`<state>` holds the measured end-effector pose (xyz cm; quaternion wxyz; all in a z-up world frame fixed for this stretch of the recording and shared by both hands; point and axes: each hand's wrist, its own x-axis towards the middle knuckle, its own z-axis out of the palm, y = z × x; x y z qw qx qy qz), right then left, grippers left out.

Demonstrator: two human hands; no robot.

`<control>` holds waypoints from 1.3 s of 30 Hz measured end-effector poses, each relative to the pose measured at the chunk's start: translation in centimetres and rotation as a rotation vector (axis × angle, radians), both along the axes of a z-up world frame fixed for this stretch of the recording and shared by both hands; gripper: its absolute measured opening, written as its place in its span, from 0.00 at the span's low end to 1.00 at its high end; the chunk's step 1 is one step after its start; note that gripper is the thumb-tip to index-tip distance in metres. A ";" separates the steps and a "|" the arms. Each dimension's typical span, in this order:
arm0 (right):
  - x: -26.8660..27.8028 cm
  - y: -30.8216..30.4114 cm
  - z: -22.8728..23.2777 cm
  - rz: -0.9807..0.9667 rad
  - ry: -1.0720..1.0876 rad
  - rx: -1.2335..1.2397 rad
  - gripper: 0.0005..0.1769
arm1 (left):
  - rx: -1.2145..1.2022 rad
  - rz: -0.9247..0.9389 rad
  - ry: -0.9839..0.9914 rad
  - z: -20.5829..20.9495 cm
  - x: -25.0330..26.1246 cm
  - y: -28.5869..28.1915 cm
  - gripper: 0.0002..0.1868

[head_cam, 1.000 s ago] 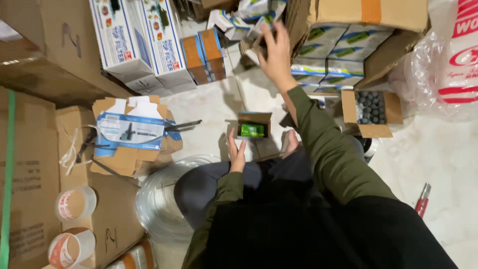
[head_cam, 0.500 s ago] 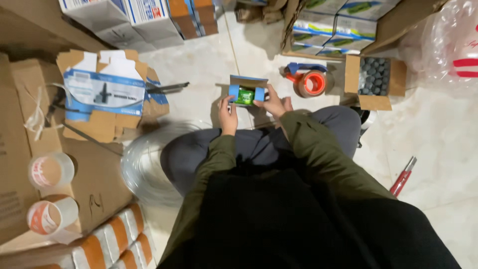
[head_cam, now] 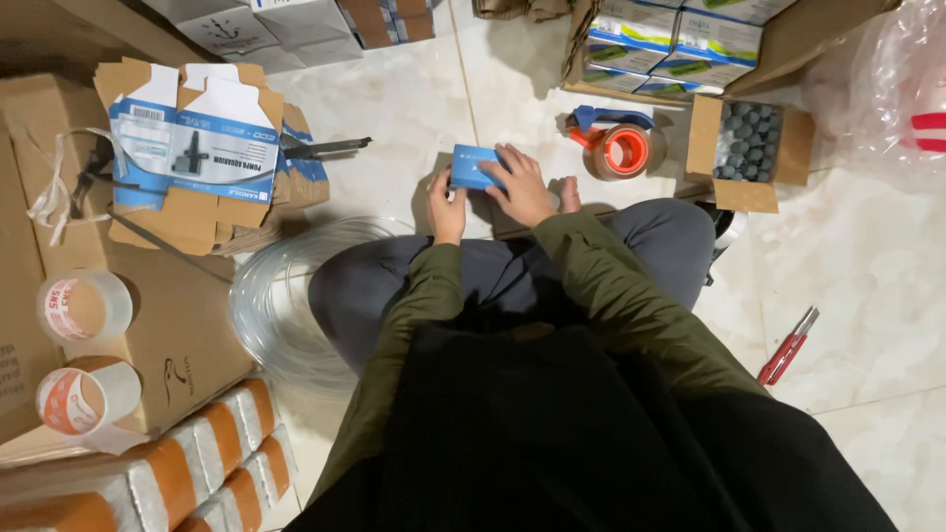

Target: The person sits on the floor surrounded by cardboard boxes and packing materials. They repeatedly open small product boxes, remove the contents, place them into a larger shipping box, and then seal the larger box with a tape dispenser. The person then stacks the sealed boxes.

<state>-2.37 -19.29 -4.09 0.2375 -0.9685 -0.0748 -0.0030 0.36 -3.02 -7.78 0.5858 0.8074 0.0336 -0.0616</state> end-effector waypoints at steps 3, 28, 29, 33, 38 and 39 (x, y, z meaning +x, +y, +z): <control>0.4 0.4 1.9 0.030 0.070 -0.212 0.25 | -0.109 0.030 0.047 -1.0 0.7 -0.3 0.26; 3.4 -26.8 -7.3 -0.062 0.418 -0.747 0.56 | -0.144 -0.001 -0.082 -1.8 1.3 -0.4 0.16; 4.3 -26.1 -6.6 -0.021 0.389 -0.754 0.48 | -0.147 0.004 -0.092 -1.8 1.4 -0.6 0.17; 5.8 -24.4 -7.8 -0.114 0.399 -0.343 0.23 | -0.151 -0.007 -0.099 2.3 0.3 -0.8 0.17; 4.8 -15.8 5.7 0.022 0.188 0.247 0.35 | -0.168 -0.080 -0.118 -1.9 1.2 -0.2 0.15; 4.3 -13.5 8.7 0.165 0.081 0.360 0.44 | -0.168 -0.134 -0.104 -2.0 1.3 0.0 0.16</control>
